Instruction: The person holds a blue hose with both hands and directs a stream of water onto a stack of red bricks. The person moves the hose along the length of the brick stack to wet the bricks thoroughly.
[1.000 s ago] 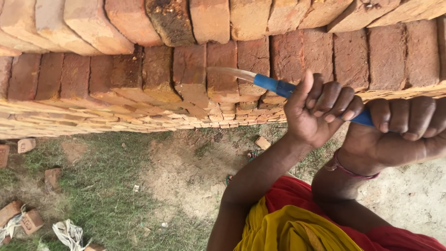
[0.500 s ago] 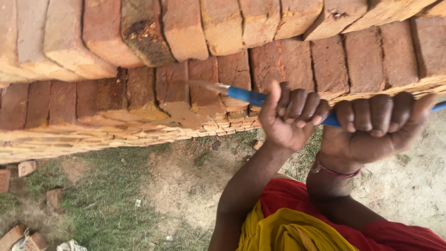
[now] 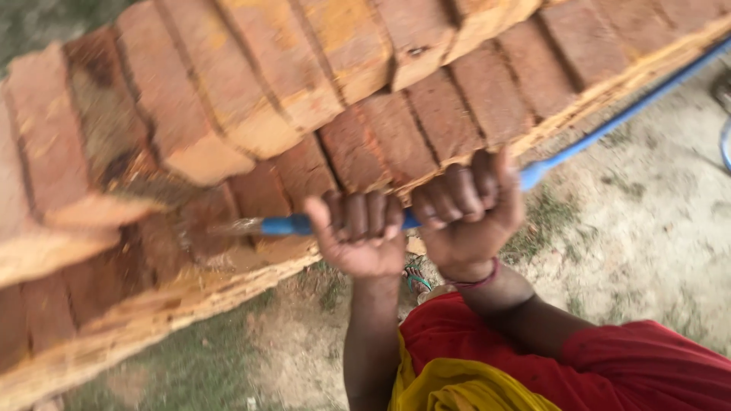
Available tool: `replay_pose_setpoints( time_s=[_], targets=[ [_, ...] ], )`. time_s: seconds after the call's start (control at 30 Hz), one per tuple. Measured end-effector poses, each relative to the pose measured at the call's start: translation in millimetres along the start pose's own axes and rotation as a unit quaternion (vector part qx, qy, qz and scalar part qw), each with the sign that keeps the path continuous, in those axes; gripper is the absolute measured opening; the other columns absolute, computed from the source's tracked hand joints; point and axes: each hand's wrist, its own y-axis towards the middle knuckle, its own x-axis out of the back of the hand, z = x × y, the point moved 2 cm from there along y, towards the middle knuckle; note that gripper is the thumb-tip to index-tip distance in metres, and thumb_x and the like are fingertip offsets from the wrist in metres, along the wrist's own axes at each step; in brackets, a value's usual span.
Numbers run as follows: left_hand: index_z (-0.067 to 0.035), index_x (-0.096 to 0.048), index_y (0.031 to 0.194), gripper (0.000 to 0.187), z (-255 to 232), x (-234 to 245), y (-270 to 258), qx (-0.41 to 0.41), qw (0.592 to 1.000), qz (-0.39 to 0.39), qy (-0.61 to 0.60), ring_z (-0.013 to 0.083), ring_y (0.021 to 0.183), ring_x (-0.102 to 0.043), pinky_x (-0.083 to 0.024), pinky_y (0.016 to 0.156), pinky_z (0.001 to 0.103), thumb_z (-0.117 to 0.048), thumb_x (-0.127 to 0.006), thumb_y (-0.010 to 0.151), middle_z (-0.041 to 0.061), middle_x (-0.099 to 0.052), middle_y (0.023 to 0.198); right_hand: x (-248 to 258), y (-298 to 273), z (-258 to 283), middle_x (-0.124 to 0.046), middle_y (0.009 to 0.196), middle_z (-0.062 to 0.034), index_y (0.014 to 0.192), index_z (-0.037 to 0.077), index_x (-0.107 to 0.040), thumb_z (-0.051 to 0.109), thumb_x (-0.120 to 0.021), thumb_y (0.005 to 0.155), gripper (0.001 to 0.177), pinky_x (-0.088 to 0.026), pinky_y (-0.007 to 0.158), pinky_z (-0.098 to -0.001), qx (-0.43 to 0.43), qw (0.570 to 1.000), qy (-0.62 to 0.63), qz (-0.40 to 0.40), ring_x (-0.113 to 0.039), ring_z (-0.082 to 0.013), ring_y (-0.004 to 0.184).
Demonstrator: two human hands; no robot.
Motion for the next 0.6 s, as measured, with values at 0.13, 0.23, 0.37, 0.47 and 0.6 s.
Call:
replay_pose_setpoints(
  time_s=[0.13, 0.23, 0.37, 0.47, 0.6],
  targets=[
    [-0.02, -0.04, 0.071, 0.053, -10, 7, -1, 0.004, 1.0, 0.007, -0.005, 0.0103, 0.05, -0.033, -0.041, 0.053, 0.031, -0.046, -0.035, 0.118, -0.006, -0.035, 0.056, 7, 2, -9, -0.032, 0.058, 0.0071, 0.075, 0.018, -0.039, 0.038, -0.034, 0.118, 0.047, -0.033, 0.047, -0.0278, 0.011, 1.0, 0.007, 0.019, -0.025, -0.0086, 0.049],
    [-0.02, -0.04, 0.072, 0.051, -18, 8, -1, 0.009, 1.0, -0.017, 0.001, 0.0095, 0.05, -0.032, -0.041, 0.052, 0.03, -0.046, -0.036, 0.116, -0.006, -0.035, 0.056, 3, 1, -12, -0.034, 0.058, 0.0067, 0.075, 0.018, -0.039, 0.037, -0.034, 0.119, 0.048, -0.037, 0.049, -0.0287, 0.01, 0.999, 0.014, 0.044, -0.027, -0.0088, 0.049],
    [-0.019, -0.039, 0.073, 0.053, -22, 6, 1, 0.008, 0.999, 0.004, 0.032, 0.0103, 0.051, -0.032, -0.04, 0.053, 0.029, -0.047, -0.036, 0.117, -0.005, -0.034, 0.056, 1, -1, -14, -0.035, 0.058, 0.0056, 0.074, 0.017, -0.039, 0.038, -0.031, 0.118, 0.05, -0.038, 0.052, -0.0295, -0.027, 0.999, 0.041, 0.02, -0.029, -0.0101, 0.051],
    [-0.018, -0.038, 0.074, 0.054, -23, 6, 1, 0.003, 0.999, -0.001, 0.034, 0.0104, 0.052, -0.032, -0.04, 0.053, 0.029, -0.048, -0.036, 0.118, -0.004, -0.033, 0.056, 1, 0, -16, -0.035, 0.058, 0.0055, 0.073, 0.017, -0.04, 0.039, -0.03, 0.118, 0.051, -0.039, 0.053, -0.0298, -0.046, 0.997, 0.052, 0.016, -0.029, -0.0106, 0.051],
    [-0.018, -0.038, 0.074, 0.052, -21, 2, 0, 0.001, 0.999, -0.015, 0.028, 0.0106, 0.052, -0.031, -0.041, 0.055, 0.029, -0.046, -0.036, 0.117, -0.005, -0.032, 0.057, 1, 0, -15, -0.035, 0.058, 0.0055, 0.074, 0.017, -0.04, 0.039, -0.03, 0.119, 0.051, -0.039, 0.054, -0.0299, -0.053, 0.997, 0.053, 0.016, -0.029, -0.0108, 0.052]
  ],
)
